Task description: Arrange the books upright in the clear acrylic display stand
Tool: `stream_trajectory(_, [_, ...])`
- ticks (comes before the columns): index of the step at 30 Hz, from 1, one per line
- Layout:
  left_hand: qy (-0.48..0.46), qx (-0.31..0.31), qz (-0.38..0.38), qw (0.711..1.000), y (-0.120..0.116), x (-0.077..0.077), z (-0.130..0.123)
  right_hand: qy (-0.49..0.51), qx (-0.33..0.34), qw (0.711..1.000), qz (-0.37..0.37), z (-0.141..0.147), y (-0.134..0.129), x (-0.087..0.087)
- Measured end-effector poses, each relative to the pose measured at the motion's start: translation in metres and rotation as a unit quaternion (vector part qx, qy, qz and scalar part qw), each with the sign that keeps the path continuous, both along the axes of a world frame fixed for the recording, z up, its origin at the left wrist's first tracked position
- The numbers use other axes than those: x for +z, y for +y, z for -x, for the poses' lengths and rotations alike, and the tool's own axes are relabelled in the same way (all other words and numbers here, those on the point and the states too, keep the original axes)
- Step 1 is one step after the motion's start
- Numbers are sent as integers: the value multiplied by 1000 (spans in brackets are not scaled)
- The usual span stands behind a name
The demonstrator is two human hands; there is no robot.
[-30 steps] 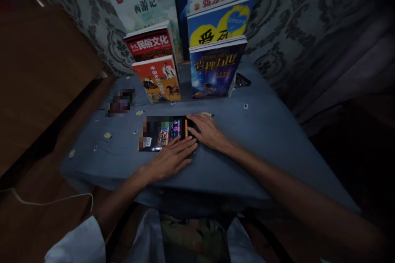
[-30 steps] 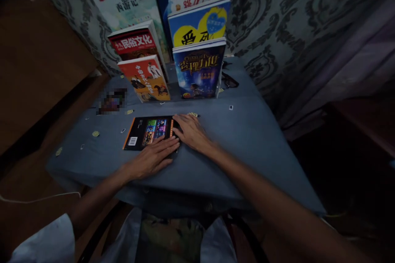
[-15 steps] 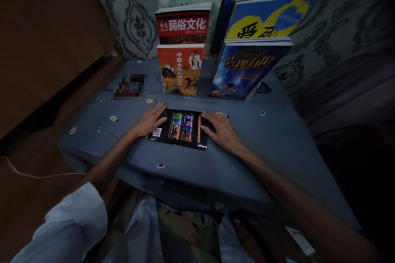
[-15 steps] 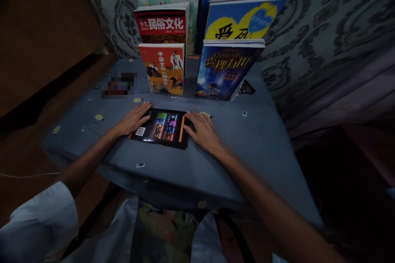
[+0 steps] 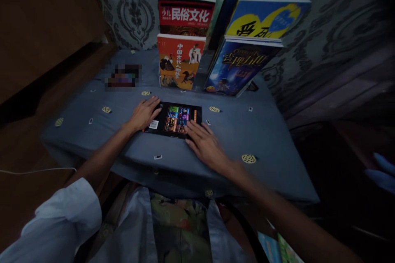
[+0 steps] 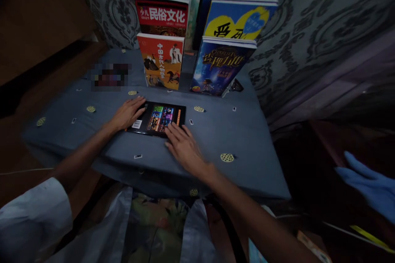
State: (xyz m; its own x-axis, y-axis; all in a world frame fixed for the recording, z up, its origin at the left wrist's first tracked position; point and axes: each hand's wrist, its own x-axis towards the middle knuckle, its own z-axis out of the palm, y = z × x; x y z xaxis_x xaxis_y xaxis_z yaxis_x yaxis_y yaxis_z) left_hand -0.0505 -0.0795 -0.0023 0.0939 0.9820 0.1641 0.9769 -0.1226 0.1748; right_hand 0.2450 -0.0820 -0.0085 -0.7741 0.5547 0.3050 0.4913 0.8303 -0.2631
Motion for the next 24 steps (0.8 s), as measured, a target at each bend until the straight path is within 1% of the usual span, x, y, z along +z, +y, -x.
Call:
stream_trajectory(2, [3, 2, 5, 1000, 1, 0, -1, -6, 21, 1000, 1, -1, -12, 0])
stream_trajectory(3, [4, 3, 5, 1000, 1, 1, -1, -9, 29, 1000, 4, -2, -13, 0])
stream_trajectory(5, [7, 6, 1, 1000, 2, 1, -3, -13, 35, 999, 11, -3, -10, 1])
stream_trajectory(8, [13, 14, -11, 1000, -4, 7, -8, -26, 29, 999, 12, -7, 6, 4])
stream_trajectory(11, [32, 33, -17, 999, -23, 18, -18, -46, 24, 999, -5, -13, 22, 6])
stream_trajectory(14, [78, 64, -13, 995, -51, 29, -33, -52, 0, 998, -20, -21, 38, 7])
stream_trajectory(16, [113, 70, 1, 991, -71, 32, -44, -52, -33, 998, -30, -24, 49, 7])
stream_trajectory(19, [143, 52, 39, 988, -93, 32, -63, -54, -70, 995, -42, -23, 67, 8])
stream_trajectory(21, [148, 35, 50, 987, -99, 34, -75, -52, -78, 995, -34, -16, 77, 9])
stream_trajectory(24, [136, 25, 40, 990, -90, 38, -82, -34, -91, 995, -2, -2, 84, 8])
